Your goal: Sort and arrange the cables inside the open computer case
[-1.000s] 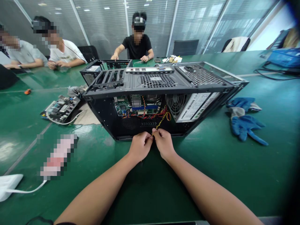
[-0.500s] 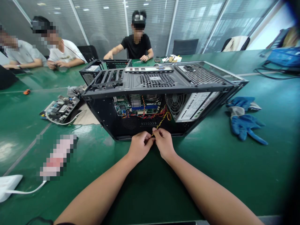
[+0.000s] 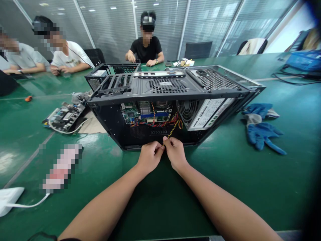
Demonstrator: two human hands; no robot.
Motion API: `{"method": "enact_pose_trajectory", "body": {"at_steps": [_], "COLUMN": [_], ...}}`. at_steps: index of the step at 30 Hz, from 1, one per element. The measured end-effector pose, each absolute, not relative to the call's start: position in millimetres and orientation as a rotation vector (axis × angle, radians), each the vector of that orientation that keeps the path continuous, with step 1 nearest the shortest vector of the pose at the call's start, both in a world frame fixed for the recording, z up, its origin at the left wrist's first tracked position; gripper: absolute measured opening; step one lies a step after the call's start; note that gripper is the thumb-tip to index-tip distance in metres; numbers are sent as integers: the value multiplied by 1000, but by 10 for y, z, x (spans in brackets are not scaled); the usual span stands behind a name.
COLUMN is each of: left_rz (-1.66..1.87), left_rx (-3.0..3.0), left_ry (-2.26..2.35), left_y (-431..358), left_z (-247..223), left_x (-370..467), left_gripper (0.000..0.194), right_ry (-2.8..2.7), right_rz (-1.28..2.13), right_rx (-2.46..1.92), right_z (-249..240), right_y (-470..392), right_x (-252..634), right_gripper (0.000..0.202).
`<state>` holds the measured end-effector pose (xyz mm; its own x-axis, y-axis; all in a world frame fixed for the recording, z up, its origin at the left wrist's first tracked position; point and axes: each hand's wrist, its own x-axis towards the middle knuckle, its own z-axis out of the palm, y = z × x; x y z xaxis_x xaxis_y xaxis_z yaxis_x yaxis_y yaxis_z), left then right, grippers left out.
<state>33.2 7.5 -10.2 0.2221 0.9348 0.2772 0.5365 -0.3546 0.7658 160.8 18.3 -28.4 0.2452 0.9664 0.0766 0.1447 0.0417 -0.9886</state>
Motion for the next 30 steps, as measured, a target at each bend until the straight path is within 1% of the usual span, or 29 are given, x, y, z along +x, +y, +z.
{"method": "enact_pose_trajectory", "body": {"at_steps": [8,10,15,18,25,30], "left_rz": [845,879,1078,1132,1104,999], "left_rx": [1531,1562,1880,1981,1964,1804], "left_ry": [1201,1220,1317,1333,1341,1315], "left_y": [128,123,74,63,69,71], "left_z": [-78,-72,-36,-40,-62,-34], "left_x": [336,335,344,344,332,339], "left_gripper": [19,19,16,16,17,20], "right_ry": [-1132,-1114,-1072,-1072,-1093,-1055], "right_rz": [975,975,945,929,942,961], "right_rx": [-1322,-1325,-1378,-1394,-1345,-1330], "right_z": [-319,-307,-280,-277,-272,-260], "right_y": [194,193,185,179,173,167], "right_x": [1615,1616,1618,1618,1607,1597], "right_gripper": [43,44,47,47,46,44]}}
